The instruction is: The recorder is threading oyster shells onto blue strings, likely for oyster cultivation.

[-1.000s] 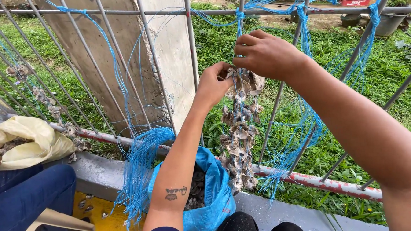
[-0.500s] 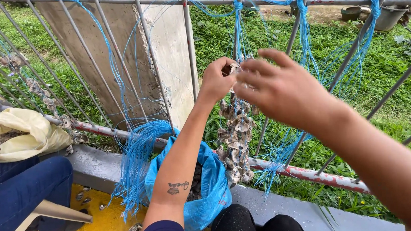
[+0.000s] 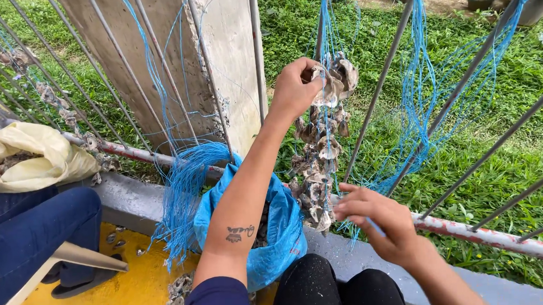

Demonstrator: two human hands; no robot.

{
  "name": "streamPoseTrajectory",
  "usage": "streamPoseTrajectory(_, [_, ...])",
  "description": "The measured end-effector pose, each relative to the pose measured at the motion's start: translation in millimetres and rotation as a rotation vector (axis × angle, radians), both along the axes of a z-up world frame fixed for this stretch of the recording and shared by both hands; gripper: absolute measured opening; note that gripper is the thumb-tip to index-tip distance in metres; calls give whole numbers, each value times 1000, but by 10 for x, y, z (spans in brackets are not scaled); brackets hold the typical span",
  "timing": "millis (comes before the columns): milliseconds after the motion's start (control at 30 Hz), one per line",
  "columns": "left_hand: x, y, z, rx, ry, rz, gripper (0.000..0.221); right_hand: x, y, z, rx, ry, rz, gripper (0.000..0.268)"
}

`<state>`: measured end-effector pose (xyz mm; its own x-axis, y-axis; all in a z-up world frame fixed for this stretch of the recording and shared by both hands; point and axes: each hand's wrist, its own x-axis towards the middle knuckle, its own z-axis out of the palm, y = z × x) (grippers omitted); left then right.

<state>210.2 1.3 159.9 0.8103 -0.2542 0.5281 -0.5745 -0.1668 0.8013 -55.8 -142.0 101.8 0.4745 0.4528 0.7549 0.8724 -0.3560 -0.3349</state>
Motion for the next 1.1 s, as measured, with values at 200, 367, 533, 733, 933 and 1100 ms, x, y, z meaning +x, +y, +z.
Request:
streamPoseTrajectory(200, [14,-8,-29,-29,14,-22,27,1,8,-623,660,373,189,19])
streamPoseTrajectory(367, [61,-33,-78,-61,12,-40,26,13,-35,-783,1040,593,298,21])
streamPoseTrajectory(533, [36,-39,-72,-76,20,-57,26,4,-66,-909,1237,1018,231,19])
streamPoseTrajectory(733, [35,-49,-73,-89,18,-80,25,-146,153,-972,728,1222,-131,28])
streamPoseTrajectory(933, [37,-21,-70,-276,207,-261,19,-621,444,-1269,108,558,-163,16])
streamPoseTrajectory(1100, [108,-13,-113,-300,194,-309,17,-769,559,-1248,-78,526,95,23])
